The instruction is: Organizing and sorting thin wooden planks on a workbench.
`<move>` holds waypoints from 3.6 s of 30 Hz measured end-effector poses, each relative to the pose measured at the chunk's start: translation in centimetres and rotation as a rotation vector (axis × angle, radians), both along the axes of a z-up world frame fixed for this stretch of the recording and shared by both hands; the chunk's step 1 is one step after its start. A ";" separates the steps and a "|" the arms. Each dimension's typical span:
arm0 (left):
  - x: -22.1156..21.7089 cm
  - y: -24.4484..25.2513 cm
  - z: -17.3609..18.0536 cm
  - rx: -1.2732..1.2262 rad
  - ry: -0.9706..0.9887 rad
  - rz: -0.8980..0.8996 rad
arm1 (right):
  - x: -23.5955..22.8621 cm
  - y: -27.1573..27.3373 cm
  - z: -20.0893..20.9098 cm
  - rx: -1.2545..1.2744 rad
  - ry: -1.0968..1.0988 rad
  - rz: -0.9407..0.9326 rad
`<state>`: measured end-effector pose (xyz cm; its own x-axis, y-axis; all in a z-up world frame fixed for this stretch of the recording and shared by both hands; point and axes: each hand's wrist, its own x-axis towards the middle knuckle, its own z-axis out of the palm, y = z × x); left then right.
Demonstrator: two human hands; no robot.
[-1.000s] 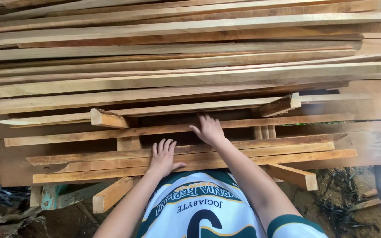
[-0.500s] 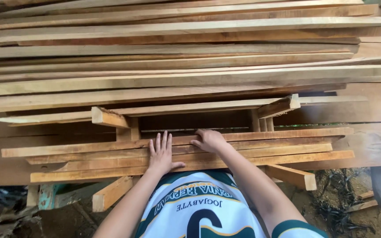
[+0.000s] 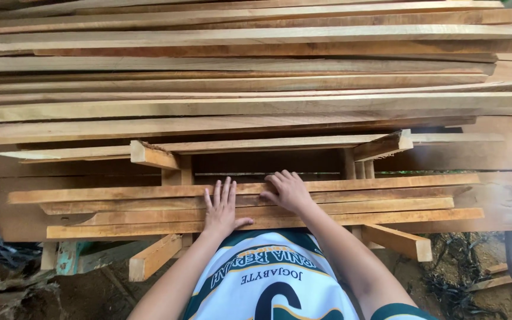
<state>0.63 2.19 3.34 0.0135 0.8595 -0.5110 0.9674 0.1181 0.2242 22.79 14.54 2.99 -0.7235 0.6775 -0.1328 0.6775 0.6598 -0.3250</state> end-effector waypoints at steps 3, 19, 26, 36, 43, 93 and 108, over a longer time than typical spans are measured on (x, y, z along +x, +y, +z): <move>-0.3 0.3 -0.2 0.020 -0.001 -0.008 | 0.4 0.7 -0.8 -0.134 -0.114 -0.027; -3.1 4.7 -3.1 -0.099 -0.050 0.144 | -2.3 2.8 3.6 -0.473 -0.386 -0.136; -1.8 -1.0 -1.7 0.085 0.080 -0.149 | -2.4 2.7 5.2 -0.513 -0.383 -0.134; -0.1 -2.5 -1.9 -0.112 0.260 -0.328 | -2.1 2.2 3.4 -0.467 -0.389 -0.127; -0.6 -2.6 -1.1 -0.112 0.248 -0.320 | -1.3 0.3 0.1 -0.361 -0.322 -0.088; -11.3 19.2 5.1 0.481 0.253 0.139 | -0.1 15.2 6.4 0.372 -0.041 -0.267; -13.6 19.7 12.6 0.642 0.104 0.000 | 4.0 17.8 8.3 0.312 0.318 -0.141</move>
<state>-13.00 21.88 15.92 -0.0078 0.9944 0.1054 0.9878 -0.0087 0.1556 26.83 32.34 11.26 -0.5935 0.7441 0.3068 0.6662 0.6680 -0.3316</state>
